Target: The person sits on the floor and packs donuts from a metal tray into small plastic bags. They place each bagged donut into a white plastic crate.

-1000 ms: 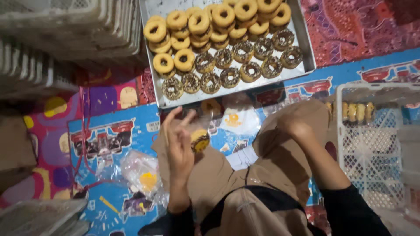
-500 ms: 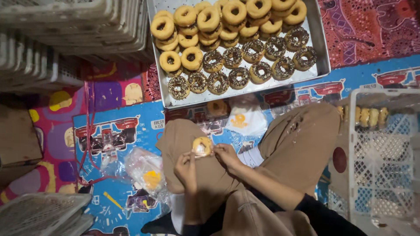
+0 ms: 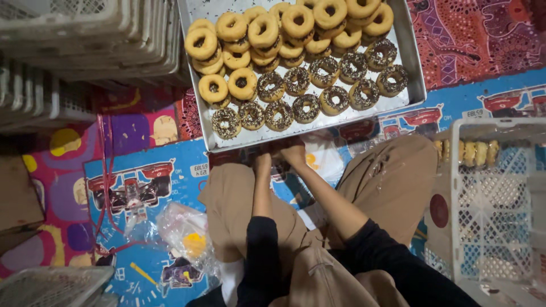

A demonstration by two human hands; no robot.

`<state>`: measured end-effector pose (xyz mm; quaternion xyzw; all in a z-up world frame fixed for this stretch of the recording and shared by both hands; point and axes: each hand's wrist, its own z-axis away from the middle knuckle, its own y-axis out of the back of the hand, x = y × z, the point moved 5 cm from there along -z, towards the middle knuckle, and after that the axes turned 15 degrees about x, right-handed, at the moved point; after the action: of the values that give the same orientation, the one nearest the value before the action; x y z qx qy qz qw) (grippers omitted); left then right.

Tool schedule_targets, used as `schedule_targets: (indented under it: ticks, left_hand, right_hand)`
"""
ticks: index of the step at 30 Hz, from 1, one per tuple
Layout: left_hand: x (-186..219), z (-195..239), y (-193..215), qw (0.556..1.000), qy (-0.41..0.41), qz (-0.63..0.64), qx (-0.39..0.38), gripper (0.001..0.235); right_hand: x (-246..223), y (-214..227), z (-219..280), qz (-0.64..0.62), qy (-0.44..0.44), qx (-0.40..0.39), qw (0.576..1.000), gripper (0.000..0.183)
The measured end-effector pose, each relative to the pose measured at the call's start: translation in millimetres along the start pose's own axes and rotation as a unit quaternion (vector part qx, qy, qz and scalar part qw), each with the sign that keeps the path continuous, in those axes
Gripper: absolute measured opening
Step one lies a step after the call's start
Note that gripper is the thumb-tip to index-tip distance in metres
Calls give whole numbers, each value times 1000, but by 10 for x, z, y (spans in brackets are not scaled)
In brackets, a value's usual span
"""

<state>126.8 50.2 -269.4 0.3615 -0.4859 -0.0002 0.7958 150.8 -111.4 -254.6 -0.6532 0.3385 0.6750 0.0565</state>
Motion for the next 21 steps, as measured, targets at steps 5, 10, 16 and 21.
schedule_targets:
  ticks: [5,10,16,21]
  left_hand:
    - [-214,99,-66,978,135,116,-110,38]
    - [-282,113,-160,949,189,215,-133,30]
    - [-15,529,789,964,-51,259,-33,56]
    - [207,1687,1983,920,-281,268,-57,119]
  right_hand:
    - [268,-67,97,306,-119,-153,932,53]
    - [182,-62,92,221,-2,-146,964,55]
    - [-326,262,606,-137,-124,-205,961,95]
    - [-1076,946,1588,-321,26,-387,864,130]
